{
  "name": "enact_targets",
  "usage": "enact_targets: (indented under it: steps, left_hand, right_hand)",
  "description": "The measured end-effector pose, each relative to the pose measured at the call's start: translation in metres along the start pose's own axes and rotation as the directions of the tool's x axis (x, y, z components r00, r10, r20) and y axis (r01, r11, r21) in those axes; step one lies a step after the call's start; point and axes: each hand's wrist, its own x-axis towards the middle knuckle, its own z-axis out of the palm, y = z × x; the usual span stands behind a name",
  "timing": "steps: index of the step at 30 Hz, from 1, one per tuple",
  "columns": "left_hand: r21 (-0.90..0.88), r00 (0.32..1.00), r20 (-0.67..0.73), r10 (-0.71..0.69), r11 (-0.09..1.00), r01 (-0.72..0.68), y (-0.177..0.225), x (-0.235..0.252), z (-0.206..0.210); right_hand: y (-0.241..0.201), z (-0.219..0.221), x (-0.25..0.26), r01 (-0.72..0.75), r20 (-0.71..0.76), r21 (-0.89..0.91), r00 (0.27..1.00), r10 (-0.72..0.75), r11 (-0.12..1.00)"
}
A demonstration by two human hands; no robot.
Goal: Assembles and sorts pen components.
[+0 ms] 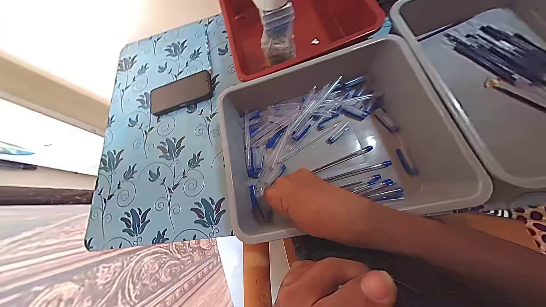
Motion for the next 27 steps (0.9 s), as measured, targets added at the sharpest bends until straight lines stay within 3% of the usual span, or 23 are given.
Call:
enact_targets:
  steps: [2,3,4,5,7,8,10,13,16,18,23,27]
  left_hand:
    - [0.031,0.999,0.038,-0.028,0.999,0.027,0.000,-0.002,0.000]
    - [0.045,0.998,0.051,-0.042,0.998,0.040,0.001,-0.003,-0.001]
    - [0.052,0.997,0.062,-0.048,0.998,0.045,0.000,-0.004,0.000]
    - [0.066,0.996,0.074,-0.052,0.997,0.047,-0.001,-0.003,0.001]
    - [0.126,0.991,0.109,-0.073,0.990,0.060,-0.003,-0.003,0.004]
    - [0.147,0.988,0.129,-0.086,0.987,0.067,-0.005,-0.001,0.006]
    - [0.183,0.981,0.155,-0.113,0.979,0.084,-0.009,0.003,0.013]
    - [0.301,0.974,0.189,-0.123,0.952,0.062,-0.016,0.011,0.023]
    - [0.438,0.977,0.174,-0.126,0.898,0.038,-0.019,0.021,0.031]
    - [0.503,0.976,0.178,-0.129,0.864,0.022,-0.019,0.028,0.035]
    - [0.579,0.975,0.192,-0.113,0.815,-0.020,-0.016,0.038,0.043]
    - [0.621,0.973,0.203,-0.105,0.782,-0.045,-0.014,0.042,0.043]
  right_hand:
    - [0.000,-0.003,-0.008,0.034,-0.085,0.022,0.996,-0.032,0.999]
    - [0.003,-0.002,-0.016,0.066,-0.202,0.046,0.978,-0.056,0.997]
    - [0.007,0.004,-0.025,0.101,-0.369,0.066,0.927,-0.070,0.993]
    - [0.014,0.013,-0.035,0.142,-0.560,0.072,0.825,-0.078,0.987]
    - [0.027,0.025,-0.061,0.206,-0.754,0.151,0.657,-0.022,0.967]
    - [0.034,0.028,-0.076,0.228,-0.779,0.225,0.626,0.034,0.947]
    - [0.048,0.035,-0.104,0.279,-0.761,0.398,0.632,0.145,0.874]
    - [0.063,0.049,-0.131,0.401,-0.708,0.630,0.647,0.281,0.665]
    - [0.069,0.054,-0.143,0.533,-0.694,0.716,0.611,0.380,0.451]
    - [0.073,0.054,-0.146,0.608,-0.715,0.699,0.574,0.400,0.377]
    - [0.077,0.049,-0.150,0.647,-0.773,0.634,0.522,0.360,0.424]
    - [0.085,0.049,-0.153,0.656,-0.802,0.594,0.529,0.278,0.466]
